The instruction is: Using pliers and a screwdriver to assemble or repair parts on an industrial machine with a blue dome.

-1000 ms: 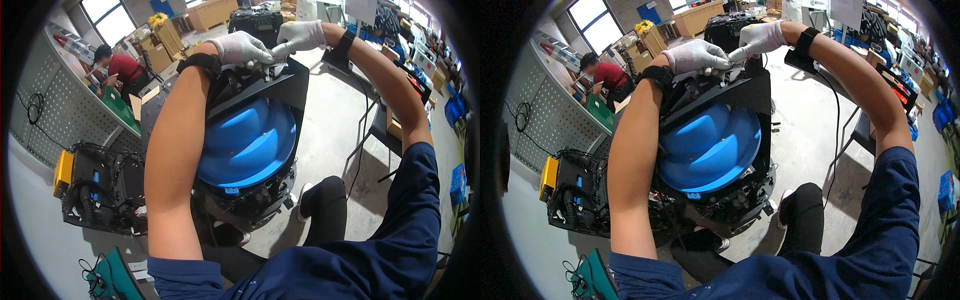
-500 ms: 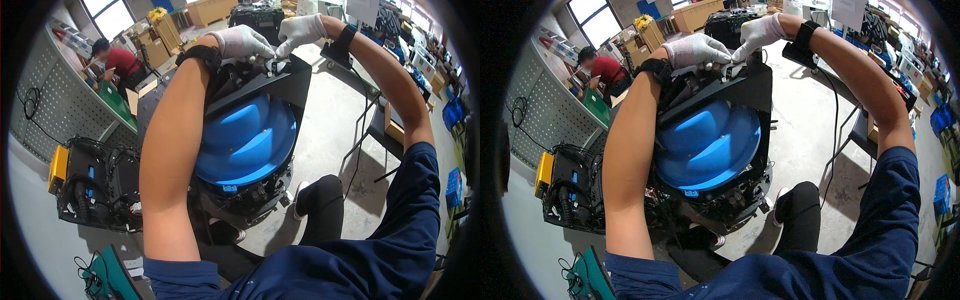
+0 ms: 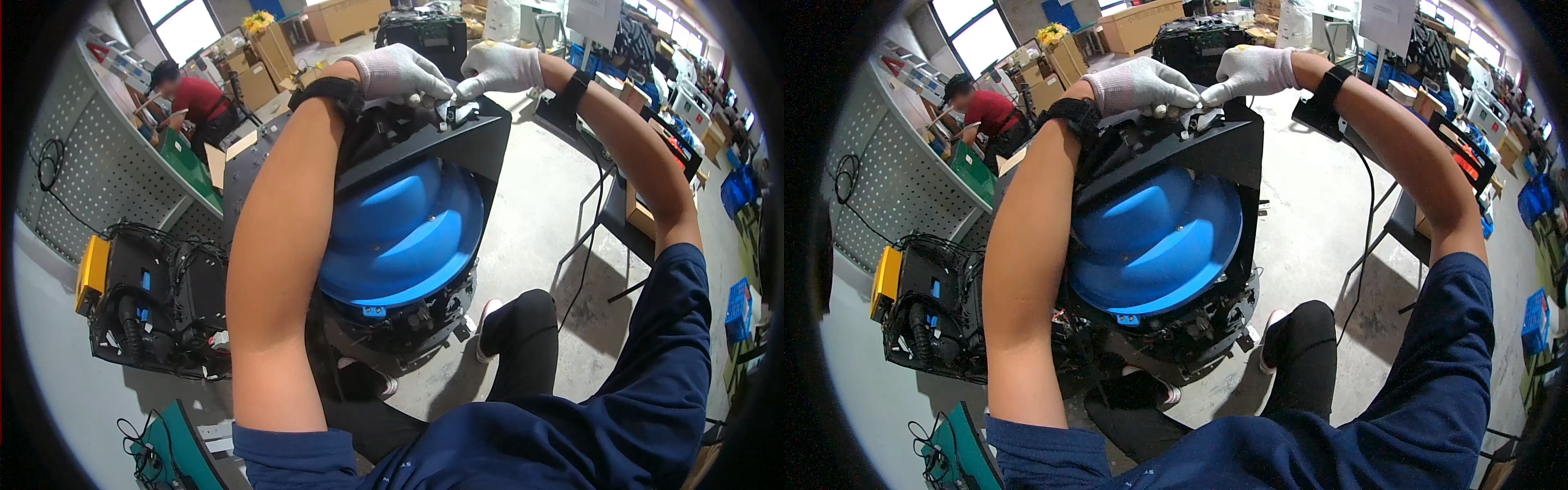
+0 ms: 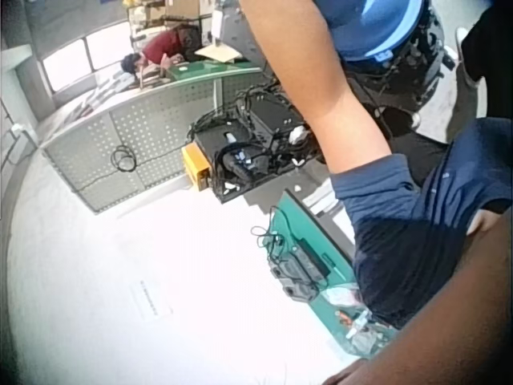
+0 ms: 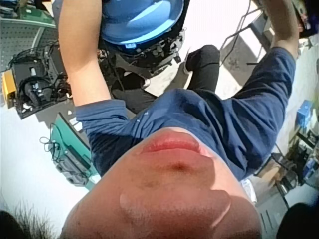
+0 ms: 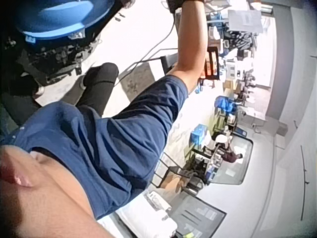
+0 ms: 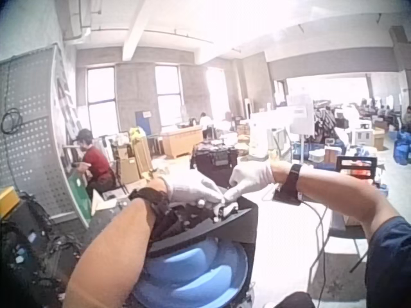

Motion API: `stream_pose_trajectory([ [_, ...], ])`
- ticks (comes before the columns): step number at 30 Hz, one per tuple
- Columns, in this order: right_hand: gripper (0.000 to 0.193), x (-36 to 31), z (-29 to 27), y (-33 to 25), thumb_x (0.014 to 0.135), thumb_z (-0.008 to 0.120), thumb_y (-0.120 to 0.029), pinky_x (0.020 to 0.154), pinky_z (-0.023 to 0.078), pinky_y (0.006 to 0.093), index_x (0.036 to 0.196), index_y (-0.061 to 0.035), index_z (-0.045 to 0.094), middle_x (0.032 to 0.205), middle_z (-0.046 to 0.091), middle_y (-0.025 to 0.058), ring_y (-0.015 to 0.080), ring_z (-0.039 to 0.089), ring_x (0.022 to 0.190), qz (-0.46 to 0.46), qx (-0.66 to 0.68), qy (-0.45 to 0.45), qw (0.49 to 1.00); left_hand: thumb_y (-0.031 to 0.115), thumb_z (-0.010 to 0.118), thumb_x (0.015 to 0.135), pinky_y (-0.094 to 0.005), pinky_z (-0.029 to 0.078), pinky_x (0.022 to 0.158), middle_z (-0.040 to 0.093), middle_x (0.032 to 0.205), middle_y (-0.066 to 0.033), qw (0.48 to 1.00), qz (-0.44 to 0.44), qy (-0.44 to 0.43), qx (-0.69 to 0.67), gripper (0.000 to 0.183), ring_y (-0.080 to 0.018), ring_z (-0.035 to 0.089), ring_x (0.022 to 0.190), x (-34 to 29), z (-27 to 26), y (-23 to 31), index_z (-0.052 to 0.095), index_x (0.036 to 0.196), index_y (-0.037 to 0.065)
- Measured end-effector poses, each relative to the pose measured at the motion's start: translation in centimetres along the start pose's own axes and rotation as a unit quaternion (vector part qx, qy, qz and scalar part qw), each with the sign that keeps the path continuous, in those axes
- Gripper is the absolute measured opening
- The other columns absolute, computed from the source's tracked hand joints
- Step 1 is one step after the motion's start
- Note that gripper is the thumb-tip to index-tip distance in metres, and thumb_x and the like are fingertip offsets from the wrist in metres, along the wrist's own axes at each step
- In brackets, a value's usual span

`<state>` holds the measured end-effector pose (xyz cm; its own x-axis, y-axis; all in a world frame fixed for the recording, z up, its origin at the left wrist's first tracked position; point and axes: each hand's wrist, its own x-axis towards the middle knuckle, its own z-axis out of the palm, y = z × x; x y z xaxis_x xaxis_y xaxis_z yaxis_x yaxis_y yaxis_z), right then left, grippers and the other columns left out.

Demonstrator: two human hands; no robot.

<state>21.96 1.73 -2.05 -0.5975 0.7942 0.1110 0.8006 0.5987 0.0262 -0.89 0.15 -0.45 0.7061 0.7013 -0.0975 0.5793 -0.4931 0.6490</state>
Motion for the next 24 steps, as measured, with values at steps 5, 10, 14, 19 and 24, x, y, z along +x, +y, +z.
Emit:
stream_pose_trajectory([
  [5, 0.094, 0.0, 0.9, 0.7, 0.073, 0.049, -0.086, 0.049, 0.045, 0.0397, 0.067, 0.0063, 0.067, 0.052, 0.054, 0.0114, 0.0232, 0.055, 0.05, -0.003, -0.025, 0.053, 0.998, 0.027, 0.07, 0.089, -0.0179, 0.042, 0.051, 0.066, 0.076, 0.0012, 1.0, -0.007, -0.004, -0.003, 0.029, -0.0018, 0.052, 0.058, 0.0, -0.1, -0.1, 0.072, 0.108, 0.005],
  [10, 0.096, -1.4, 1.5, 0.7, 0.076, 0.042, -0.087, 0.05, 0.047, 0.0389, 0.062, 0.0048, 0.066, 0.048, 0.052, 0.0123, 0.0257, 0.056, 0.049, 0.003, -0.042, 0.088, 0.995, 0.026, 0.069, 0.09, -0.0181, 0.042, 0.051, 0.066, 0.075, 0.0001, 1.0, 0.003, 0.019, 0.007, 0.028, -0.0023, 0.052, 0.058, 0.5, 0.0, -0.4, 0.071, 0.107, 0.004],
  [14, 0.093, -2.9, 1.6, 0.3, 0.086, 0.031, -0.081, 0.052, 0.048, 0.0411, 0.064, 0.0018, 0.067, 0.053, 0.054, 0.0156, 0.03, 0.059, 0.051, -0.028, -0.091, 0.108, 0.99, 0.026, 0.068, 0.091, -0.0178, 0.041, 0.051, 0.066, 0.075, 0.0003, 1.0, -0.006, 0.004, -0.026, 0.026, -0.0024, 0.052, 0.058, 0.6, -0.2, -0.7, 0.071, 0.107, 0.006],
  [19, 0.088, -4.2, 2.0, -0.5, 0.087, 0.035, -0.076, 0.061, 0.049, 0.0434, 0.07, 0.0045, 0.065, 0.057, 0.056, 0.0191, 0.0362, 0.062, 0.062, 0.059, -0.078, 0.103, 0.99, 0.027, 0.068, 0.091, -0.0178, 0.04, 0.051, 0.067, 0.077, 0.0008, 1.0, 0.004, 0.001, -0.013, 0.025, -0.0019, 0.052, 0.058, 0.4, -0.2, -0.6, 0.072, 0.105, 0.007],
  [24, 0.092, -5.9, 1.7, -1.9, 0.087, 0.03, -0.08, 0.053, 0.05, 0.039, 0.066, 0.0019, 0.067, 0.055, 0.058, 0.0148, 0.0281, 0.062, 0.053, 0.097, -0.103, 0.103, 0.985, 0.028, 0.069, 0.09, -0.0188, 0.04, 0.051, 0.066, 0.076, 0.0012, 1.0, 0.016, 0.012, 0.024, 0.025, -0.0021, 0.052, 0.058, 0.2, -0.2, -0.4, 0.073, 0.104, 0.008],
])
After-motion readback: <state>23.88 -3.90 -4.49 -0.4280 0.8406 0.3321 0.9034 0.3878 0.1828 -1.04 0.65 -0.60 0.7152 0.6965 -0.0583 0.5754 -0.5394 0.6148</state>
